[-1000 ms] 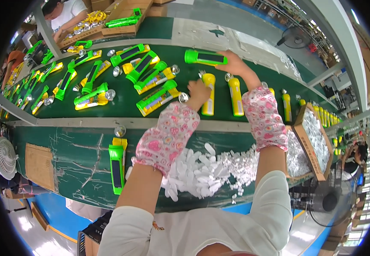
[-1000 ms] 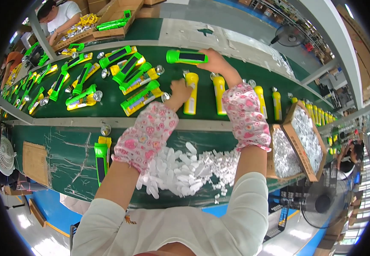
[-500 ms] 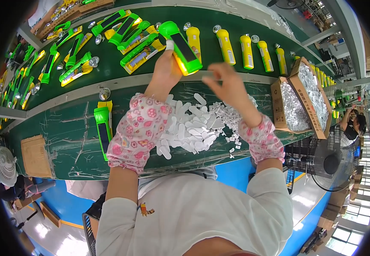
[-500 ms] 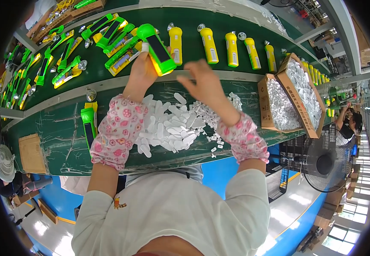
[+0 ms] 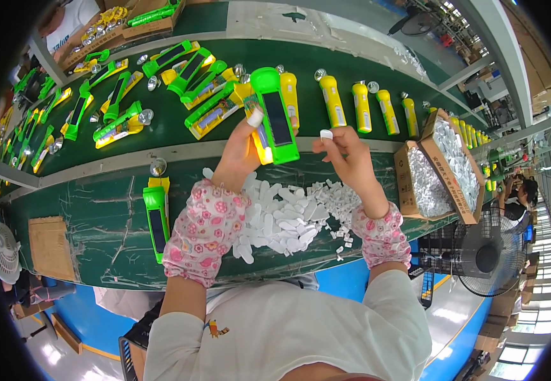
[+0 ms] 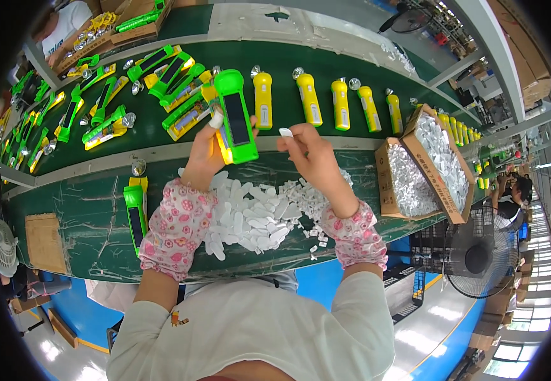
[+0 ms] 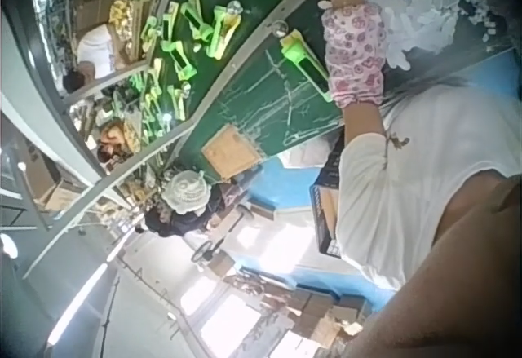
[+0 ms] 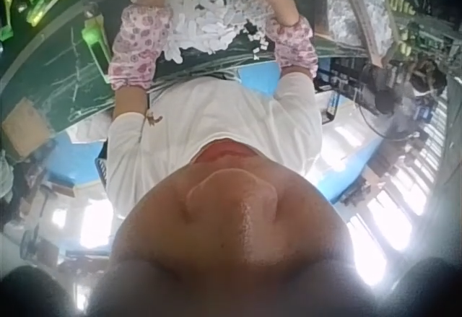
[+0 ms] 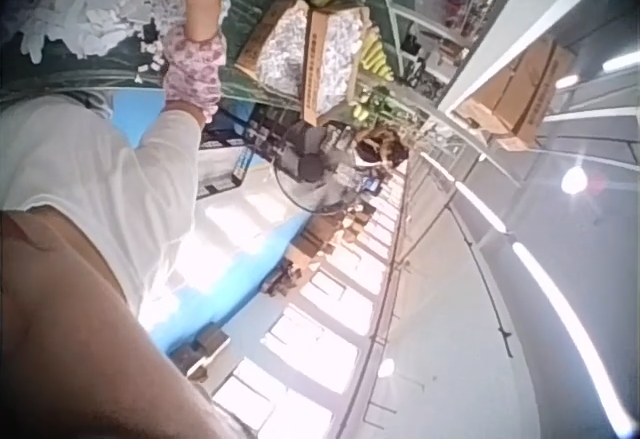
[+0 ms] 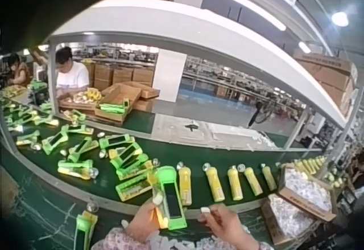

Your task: The recorder is assembling solar-powered flashlights on a factory line by applying small white labels to the device casing.

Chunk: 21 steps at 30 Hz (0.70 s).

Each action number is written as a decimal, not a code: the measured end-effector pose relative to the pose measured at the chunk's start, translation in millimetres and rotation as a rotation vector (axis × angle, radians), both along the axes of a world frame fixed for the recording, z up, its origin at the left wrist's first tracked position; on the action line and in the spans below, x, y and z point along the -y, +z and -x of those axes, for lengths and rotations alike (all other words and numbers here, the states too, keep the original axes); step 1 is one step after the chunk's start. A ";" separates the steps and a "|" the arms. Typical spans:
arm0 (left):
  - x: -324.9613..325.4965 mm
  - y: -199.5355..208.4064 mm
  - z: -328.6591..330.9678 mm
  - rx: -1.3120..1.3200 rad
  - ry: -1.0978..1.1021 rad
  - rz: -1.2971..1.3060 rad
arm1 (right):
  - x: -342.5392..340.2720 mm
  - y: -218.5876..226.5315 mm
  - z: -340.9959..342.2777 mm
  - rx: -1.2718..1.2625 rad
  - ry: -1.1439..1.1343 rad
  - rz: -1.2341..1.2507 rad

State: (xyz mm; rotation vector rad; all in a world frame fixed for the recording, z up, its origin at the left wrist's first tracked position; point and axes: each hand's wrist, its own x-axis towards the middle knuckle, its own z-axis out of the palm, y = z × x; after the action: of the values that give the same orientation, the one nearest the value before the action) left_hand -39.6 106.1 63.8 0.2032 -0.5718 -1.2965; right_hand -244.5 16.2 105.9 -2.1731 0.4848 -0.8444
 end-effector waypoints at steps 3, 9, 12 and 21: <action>2.9 2.2 9.7 0.123 0.105 -0.026 | -6.1 23.3 -19.1 0.134 0.041 0.422; -6.1 24.3 32.1 -0.095 0.041 -0.019 | -18.0 34.9 -35.9 0.118 0.018 0.442; -8.6 22.1 34.9 -0.067 0.007 -0.048 | -11.6 43.7 -27.9 0.019 -0.025 0.584; -13.2 27.9 39.8 0.078 0.012 0.159 | -34.1 60.7 -40.1 0.117 0.160 -0.064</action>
State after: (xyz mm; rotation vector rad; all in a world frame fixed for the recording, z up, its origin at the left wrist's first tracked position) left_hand -79.4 119.3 91.7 0.1253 -0.7358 -1.2298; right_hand -204.4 50.3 166.6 -2.0601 0.2722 -0.8502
